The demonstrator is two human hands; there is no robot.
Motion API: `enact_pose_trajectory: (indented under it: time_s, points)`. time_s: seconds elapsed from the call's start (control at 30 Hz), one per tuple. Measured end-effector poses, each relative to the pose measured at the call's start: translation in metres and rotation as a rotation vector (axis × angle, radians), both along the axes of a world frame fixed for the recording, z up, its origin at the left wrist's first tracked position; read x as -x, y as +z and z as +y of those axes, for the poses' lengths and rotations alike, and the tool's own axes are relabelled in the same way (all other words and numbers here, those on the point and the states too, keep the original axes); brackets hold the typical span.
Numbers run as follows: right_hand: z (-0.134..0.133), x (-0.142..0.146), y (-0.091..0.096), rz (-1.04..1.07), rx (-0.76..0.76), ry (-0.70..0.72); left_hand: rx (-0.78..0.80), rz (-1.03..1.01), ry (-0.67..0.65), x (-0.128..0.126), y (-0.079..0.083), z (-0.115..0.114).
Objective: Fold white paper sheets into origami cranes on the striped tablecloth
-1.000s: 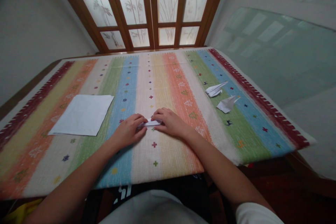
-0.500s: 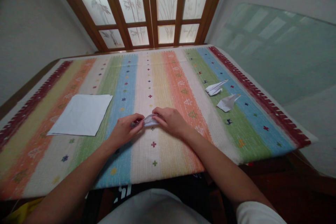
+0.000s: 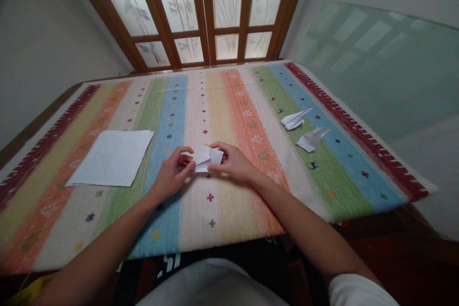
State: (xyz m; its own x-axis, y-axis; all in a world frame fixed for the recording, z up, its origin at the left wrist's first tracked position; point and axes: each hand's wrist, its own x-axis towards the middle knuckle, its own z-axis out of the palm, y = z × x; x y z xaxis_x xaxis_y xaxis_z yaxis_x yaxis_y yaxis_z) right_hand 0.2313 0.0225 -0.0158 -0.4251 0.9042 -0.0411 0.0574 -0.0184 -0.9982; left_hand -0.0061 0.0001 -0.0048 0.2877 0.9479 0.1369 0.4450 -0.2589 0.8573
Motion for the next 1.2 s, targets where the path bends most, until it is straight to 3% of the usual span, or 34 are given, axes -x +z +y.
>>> enact_pose_trajectory:
  time_s: [0.17, 0.53, 0.73, 1.0, 1.2]
  points:
    - [0.0008, 0.0000, -0.0003, 0.082, 0.093, 0.019, -0.098, 0.052, -0.014, 0.0022, -0.0005, 0.0002]
    - [-0.0001, -0.0056, 0.0030, 0.083, 0.070, -0.049, 0.171, -0.253, 0.025, -0.0008, -0.0019, 0.0024]
    - [-0.0006, -0.0012, -0.0027, 0.170, 0.120, -0.071, 0.184, -0.227, -0.018, 0.0004, 0.0017, 0.0016]
    - [0.0011, -0.0023, -0.0003, -0.065, -0.143, -0.076, 0.243, -0.312, -0.010, -0.0018, 0.0001, 0.0005]
    - [-0.0003, -0.0016, 0.0024, -0.116, -0.186, -0.072, 0.243, -0.332, -0.013, -0.0018, -0.0008, 0.0014]
